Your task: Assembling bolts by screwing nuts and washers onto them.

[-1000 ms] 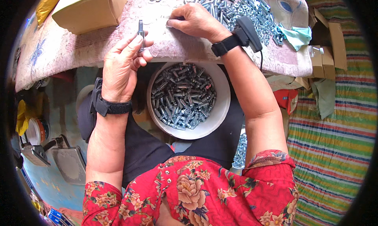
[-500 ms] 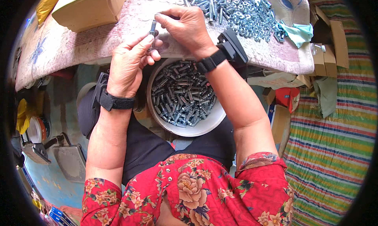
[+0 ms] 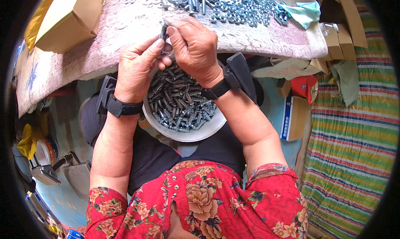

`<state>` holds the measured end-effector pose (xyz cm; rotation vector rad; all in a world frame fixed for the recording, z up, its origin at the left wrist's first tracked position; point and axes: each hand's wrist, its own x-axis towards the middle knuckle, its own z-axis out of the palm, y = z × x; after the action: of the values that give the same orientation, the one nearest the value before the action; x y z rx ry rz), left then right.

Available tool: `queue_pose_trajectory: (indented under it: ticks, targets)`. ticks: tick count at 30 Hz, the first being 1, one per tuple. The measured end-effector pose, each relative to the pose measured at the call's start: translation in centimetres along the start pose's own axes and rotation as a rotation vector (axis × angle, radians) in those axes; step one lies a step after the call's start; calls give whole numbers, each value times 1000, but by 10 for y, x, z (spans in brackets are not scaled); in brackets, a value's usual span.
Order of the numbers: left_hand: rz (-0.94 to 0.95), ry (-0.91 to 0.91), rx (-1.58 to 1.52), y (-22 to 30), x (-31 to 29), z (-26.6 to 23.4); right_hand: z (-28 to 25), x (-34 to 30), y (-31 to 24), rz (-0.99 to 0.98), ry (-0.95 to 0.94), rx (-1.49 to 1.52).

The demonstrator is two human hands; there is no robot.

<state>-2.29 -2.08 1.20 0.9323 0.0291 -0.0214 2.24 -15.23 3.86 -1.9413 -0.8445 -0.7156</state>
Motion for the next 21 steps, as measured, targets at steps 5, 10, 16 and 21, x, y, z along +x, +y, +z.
queue_pose_trajectory:
  ticks: [5, 10, 16, 21]
  targets:
    - [61, -43, 218, -12, 5, 20, -27, -10, 2, 547, 19, 379]
    - [74, -136, 495, -24, 6, 32, -55, -18, 10, 809, -9, 760]
    - [-17, -138, 435, -32, 6, 39, -77, -13, 17, 798, -240, 655]
    - [-61, -146, 357, -30, 12, 40, -84, 5, 86, 124, -229, -362]
